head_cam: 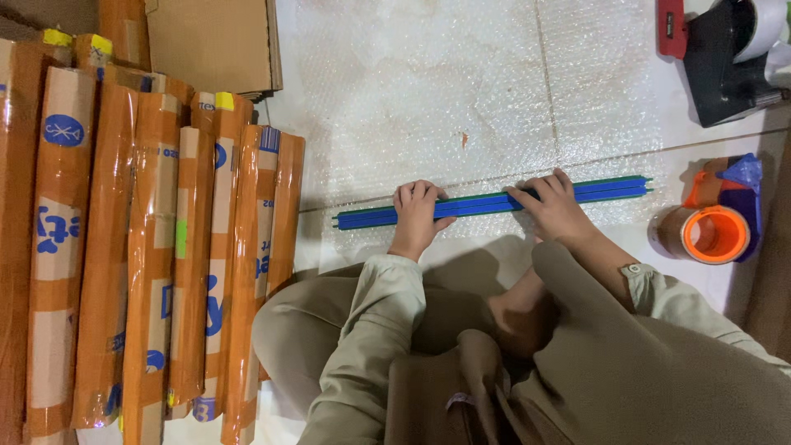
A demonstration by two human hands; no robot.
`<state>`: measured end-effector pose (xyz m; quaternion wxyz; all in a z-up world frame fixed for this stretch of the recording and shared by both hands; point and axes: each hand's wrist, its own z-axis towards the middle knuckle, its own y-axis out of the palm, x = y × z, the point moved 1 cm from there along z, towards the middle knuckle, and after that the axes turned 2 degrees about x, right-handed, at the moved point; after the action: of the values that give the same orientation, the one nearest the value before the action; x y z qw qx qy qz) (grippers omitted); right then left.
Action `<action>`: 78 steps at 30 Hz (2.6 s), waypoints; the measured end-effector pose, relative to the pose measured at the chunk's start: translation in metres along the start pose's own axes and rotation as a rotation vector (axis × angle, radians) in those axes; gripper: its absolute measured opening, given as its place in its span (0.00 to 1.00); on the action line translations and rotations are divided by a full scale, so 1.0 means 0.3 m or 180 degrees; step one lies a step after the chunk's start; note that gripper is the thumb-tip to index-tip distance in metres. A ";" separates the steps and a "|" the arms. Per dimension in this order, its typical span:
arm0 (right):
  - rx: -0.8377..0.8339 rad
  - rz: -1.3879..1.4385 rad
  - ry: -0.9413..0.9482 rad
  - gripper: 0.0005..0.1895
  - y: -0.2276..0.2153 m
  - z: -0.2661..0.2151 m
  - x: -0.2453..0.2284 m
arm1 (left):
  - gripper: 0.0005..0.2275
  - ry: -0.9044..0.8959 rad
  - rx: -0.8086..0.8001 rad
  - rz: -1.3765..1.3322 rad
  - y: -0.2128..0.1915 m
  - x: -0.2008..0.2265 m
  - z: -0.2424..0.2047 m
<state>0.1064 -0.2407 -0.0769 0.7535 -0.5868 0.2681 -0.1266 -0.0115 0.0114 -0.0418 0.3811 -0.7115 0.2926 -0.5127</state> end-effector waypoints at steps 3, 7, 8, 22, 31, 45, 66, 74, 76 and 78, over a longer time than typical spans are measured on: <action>0.0053 -0.0048 -0.0034 0.27 -0.008 0.004 -0.006 | 0.19 -0.0015 -0.0019 -0.0014 -0.010 0.004 -0.001; 0.0122 -0.0263 -0.0109 0.26 -0.038 0.013 -0.024 | 0.19 0.0008 0.0008 -0.0047 -0.002 -0.005 -0.001; 0.0141 -0.0360 -0.0156 0.24 -0.049 0.016 -0.026 | 0.19 0.0010 0.0023 -0.0090 -0.001 -0.004 0.000; 0.0231 -0.0224 -0.0271 0.22 -0.064 0.023 -0.036 | 0.20 0.0083 0.0189 -0.0125 -0.005 -0.001 0.000; -0.0329 -0.0199 -0.0158 0.32 -0.101 0.033 -0.044 | 0.20 0.0091 0.0203 -0.0205 -0.035 0.028 -0.010; -0.0369 -0.0101 -0.0119 0.20 -0.044 0.017 -0.012 | 0.21 0.0242 0.0270 0.0162 -0.031 0.054 -0.019; 0.1998 0.0197 0.3272 0.23 -0.065 -0.159 0.141 | 0.19 -0.0019 0.0386 0.0068 -0.004 0.049 0.008; 0.2283 0.0656 0.3228 0.15 -0.036 -0.211 0.227 | 0.19 -0.0080 0.0414 -0.0070 0.008 0.040 0.008; 0.2259 0.0646 0.3239 0.16 -0.043 -0.210 0.230 | 0.19 -0.0045 0.0418 -0.0088 0.006 0.043 0.007; 0.2230 0.0638 0.3254 0.16 -0.045 -0.210 0.232 | 0.19 -0.0013 0.0417 -0.0105 0.002 0.045 0.006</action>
<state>0.1306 -0.3312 -0.0923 0.6859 -0.1423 0.5908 -0.4003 -0.0057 0.0007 -0.0359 0.4189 -0.6908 0.2459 -0.5356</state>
